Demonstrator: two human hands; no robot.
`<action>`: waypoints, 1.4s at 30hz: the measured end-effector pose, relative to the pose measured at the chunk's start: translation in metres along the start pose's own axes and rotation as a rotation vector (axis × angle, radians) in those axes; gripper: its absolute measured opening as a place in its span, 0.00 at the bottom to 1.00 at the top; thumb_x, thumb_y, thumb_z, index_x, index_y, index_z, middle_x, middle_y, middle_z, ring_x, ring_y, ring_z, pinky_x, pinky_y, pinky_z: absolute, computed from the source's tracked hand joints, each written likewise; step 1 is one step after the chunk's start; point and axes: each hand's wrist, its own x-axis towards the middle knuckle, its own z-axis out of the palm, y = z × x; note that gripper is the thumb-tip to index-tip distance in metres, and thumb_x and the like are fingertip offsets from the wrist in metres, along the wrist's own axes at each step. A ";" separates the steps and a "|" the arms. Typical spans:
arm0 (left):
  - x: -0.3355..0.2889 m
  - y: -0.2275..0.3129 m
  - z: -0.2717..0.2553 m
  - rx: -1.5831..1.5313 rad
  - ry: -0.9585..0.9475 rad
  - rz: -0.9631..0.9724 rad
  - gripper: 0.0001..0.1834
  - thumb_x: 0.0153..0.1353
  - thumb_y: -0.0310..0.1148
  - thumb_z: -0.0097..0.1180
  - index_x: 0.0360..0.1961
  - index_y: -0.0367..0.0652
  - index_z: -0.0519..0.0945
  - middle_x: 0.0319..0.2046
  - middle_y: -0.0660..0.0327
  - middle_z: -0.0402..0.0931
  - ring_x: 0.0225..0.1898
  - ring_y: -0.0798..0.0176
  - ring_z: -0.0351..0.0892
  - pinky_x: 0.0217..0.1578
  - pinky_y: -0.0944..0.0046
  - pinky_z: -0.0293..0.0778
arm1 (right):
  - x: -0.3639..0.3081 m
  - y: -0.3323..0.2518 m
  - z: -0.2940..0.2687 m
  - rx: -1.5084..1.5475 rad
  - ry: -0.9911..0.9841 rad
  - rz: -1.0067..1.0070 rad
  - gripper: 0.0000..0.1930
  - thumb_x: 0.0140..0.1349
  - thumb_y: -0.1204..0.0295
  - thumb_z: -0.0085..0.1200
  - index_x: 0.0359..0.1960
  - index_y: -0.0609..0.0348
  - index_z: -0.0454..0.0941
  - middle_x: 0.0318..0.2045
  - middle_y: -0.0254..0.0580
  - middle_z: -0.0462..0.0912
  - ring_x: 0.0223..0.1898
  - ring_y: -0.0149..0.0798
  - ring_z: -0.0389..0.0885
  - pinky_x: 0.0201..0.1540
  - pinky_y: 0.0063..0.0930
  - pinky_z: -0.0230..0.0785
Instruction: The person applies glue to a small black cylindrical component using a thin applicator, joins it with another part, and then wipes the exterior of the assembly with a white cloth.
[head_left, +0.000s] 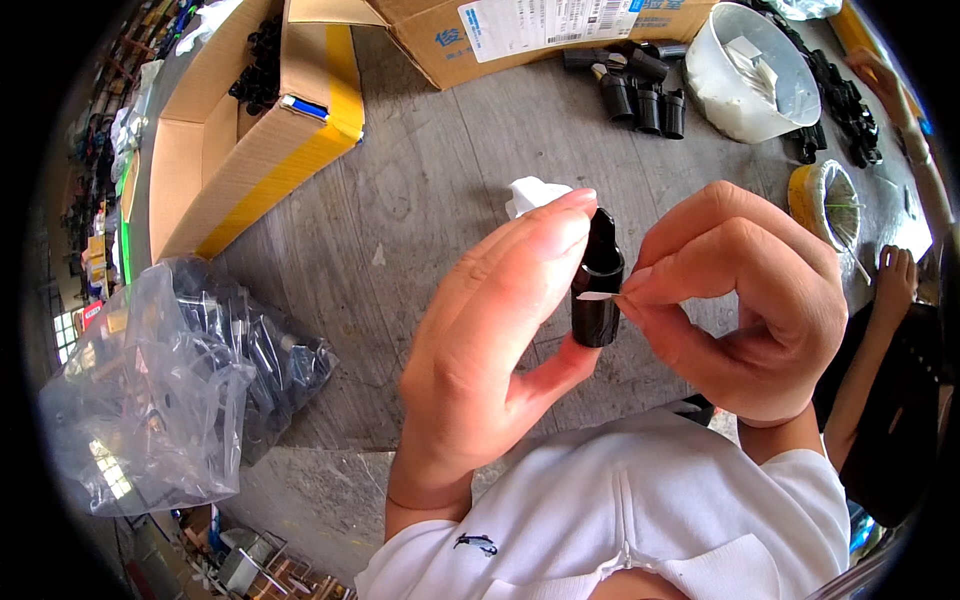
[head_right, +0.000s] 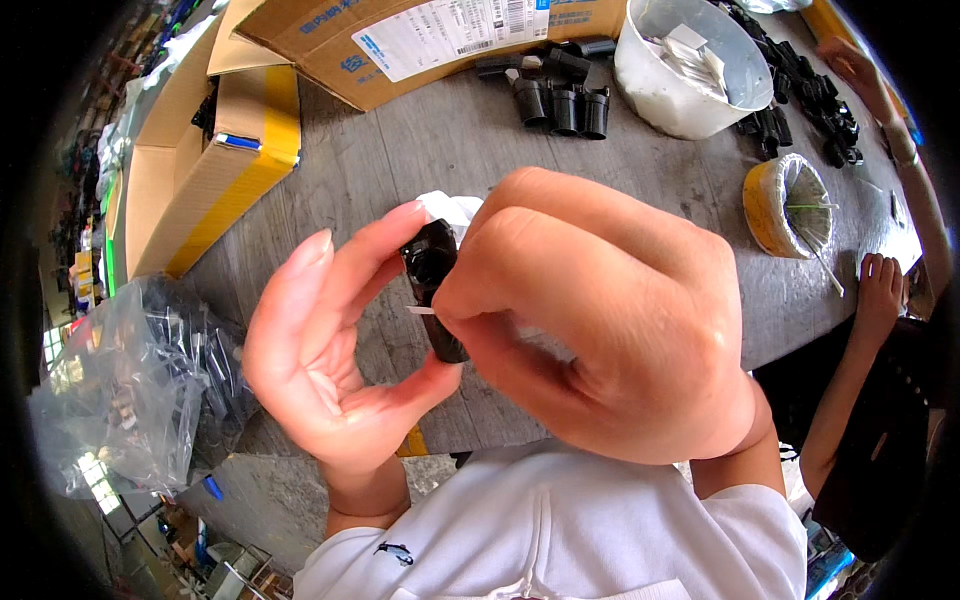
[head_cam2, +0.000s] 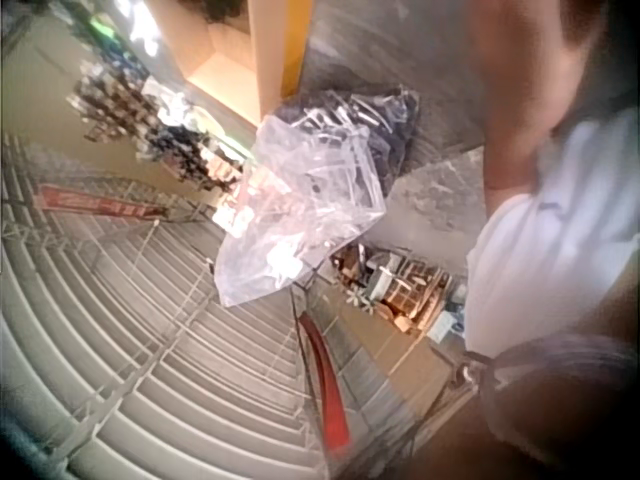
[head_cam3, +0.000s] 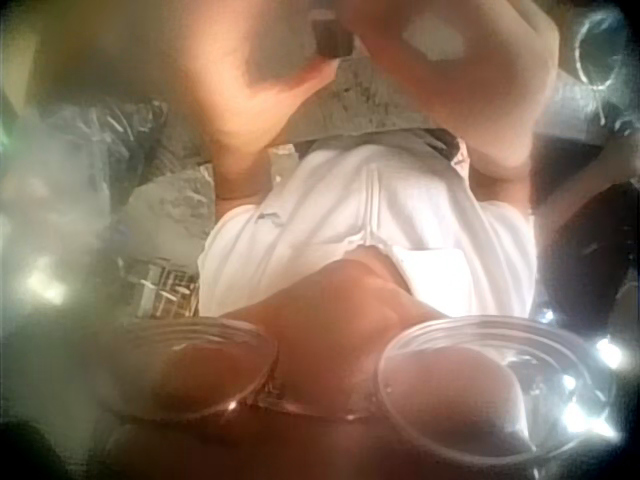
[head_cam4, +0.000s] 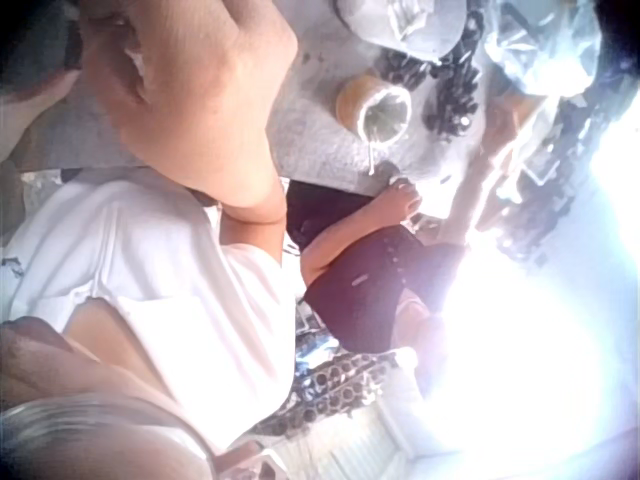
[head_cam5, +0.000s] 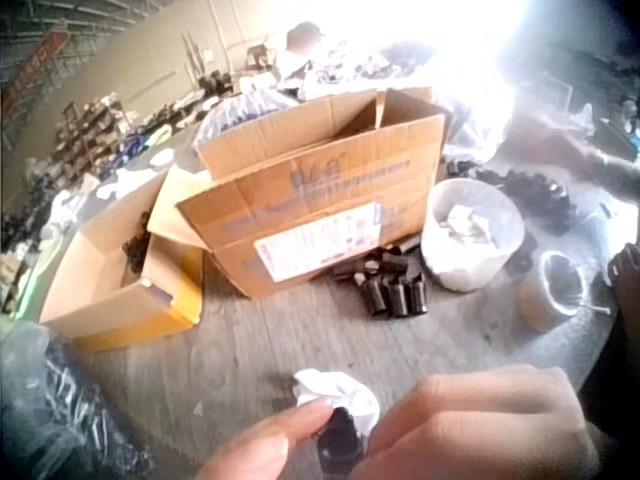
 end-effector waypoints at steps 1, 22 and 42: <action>0.000 -0.001 0.001 0.003 0.003 0.008 0.37 0.34 0.10 0.63 0.52 0.33 0.71 0.51 0.46 0.74 0.52 0.48 0.75 0.51 0.57 0.72 | 0.000 -0.001 0.000 -0.007 -0.002 0.010 0.11 0.34 0.89 0.61 0.21 0.64 0.77 0.22 0.42 0.77 0.22 0.33 0.76 0.23 0.20 0.65; 0.002 -0.003 -0.002 -0.352 0.013 -0.010 0.54 0.38 0.19 0.69 0.66 0.39 0.50 0.53 0.38 0.68 0.56 0.47 0.71 0.56 0.53 0.67 | 0.003 0.008 -0.009 0.763 0.142 0.319 0.14 0.53 0.66 0.62 0.28 0.62 0.70 0.25 0.48 0.73 0.15 0.22 0.68 0.17 0.11 0.63; -0.001 0.002 0.001 -0.705 0.060 -0.180 0.58 0.35 0.55 0.74 0.62 0.34 0.58 0.53 0.38 0.68 0.55 0.47 0.71 0.57 0.50 0.67 | 0.000 0.004 0.002 0.804 0.016 0.102 0.10 0.54 0.70 0.58 0.24 0.61 0.70 0.28 0.61 0.80 0.31 0.47 0.81 0.41 0.38 0.74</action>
